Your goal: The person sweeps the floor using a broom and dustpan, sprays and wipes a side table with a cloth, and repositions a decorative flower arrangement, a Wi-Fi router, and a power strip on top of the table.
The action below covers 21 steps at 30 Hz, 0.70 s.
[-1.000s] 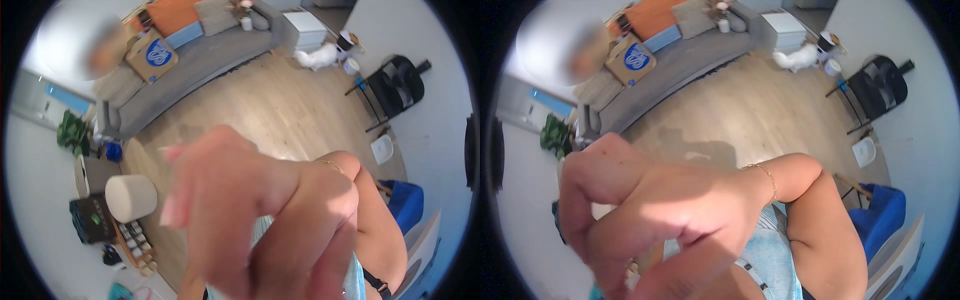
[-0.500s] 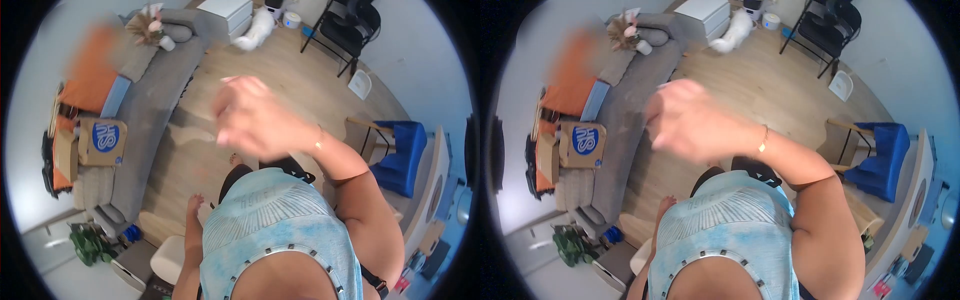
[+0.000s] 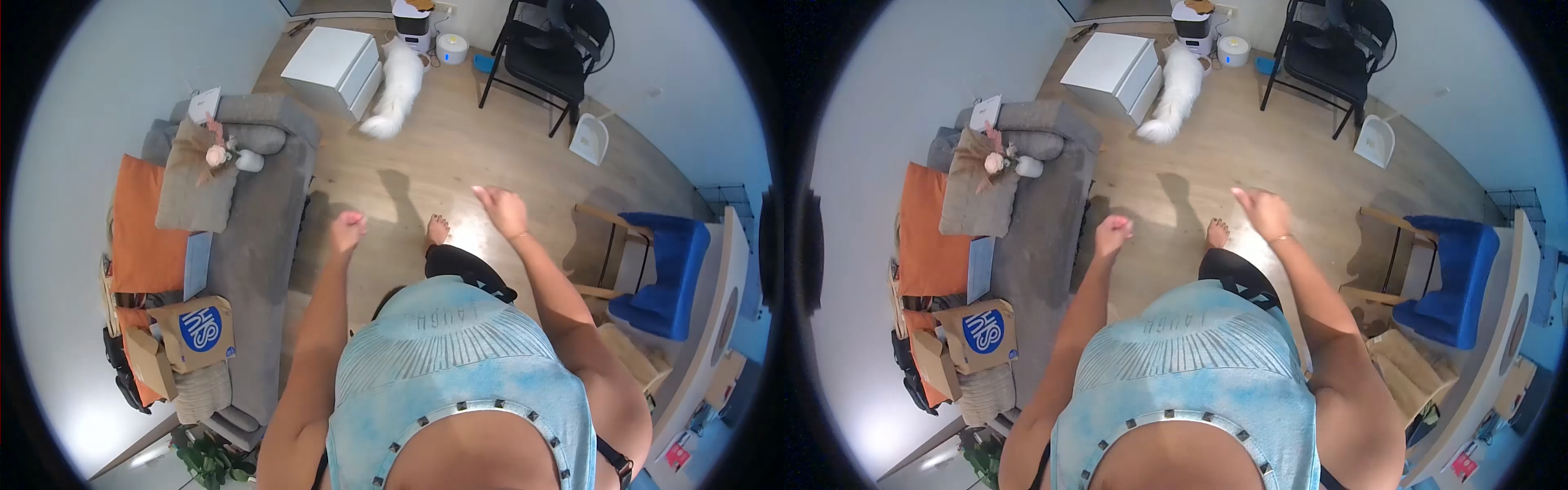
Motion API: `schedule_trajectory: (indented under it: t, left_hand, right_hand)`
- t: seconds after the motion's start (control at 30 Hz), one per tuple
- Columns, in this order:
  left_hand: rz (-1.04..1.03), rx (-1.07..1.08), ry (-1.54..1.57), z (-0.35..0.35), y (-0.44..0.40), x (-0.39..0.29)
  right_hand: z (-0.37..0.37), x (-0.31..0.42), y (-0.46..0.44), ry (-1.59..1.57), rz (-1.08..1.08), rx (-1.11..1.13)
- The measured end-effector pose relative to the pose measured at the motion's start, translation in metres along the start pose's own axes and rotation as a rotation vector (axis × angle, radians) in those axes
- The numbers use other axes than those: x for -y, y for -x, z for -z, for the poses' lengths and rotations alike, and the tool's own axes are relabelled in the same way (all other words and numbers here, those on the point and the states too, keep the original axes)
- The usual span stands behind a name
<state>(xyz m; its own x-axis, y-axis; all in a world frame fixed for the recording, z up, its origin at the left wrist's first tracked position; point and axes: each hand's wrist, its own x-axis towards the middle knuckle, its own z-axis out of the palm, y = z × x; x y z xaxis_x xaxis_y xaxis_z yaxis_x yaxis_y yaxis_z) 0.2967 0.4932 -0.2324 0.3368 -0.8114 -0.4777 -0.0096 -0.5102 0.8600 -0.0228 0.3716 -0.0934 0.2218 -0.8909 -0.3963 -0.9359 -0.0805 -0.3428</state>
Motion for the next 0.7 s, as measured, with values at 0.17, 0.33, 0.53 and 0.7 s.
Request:
schedule_trajectory:
  t: [0.17, 0.33, 0.53, 0.7]
  left_hand:
    - [0.286, 0.255, 0.725, -0.096, -0.022, -0.189]
    - [-0.019, 0.721, 1.145, -0.095, -0.058, -0.272]
    - [-0.162, -0.424, -0.067, 0.005, -0.159, -0.171]
    - [0.293, -0.501, 0.226, 0.056, -0.215, -0.101]
  right_hand:
    - [0.045, 0.103, -0.049, -0.028, 0.970, -0.412]
    - [0.057, 0.100, -0.128, -0.023, 1.178, -0.336]
    - [0.025, -0.115, -0.247, 0.073, 0.077, -0.060]
    - [0.078, -0.189, -0.222, 0.173, -0.512, 0.037]
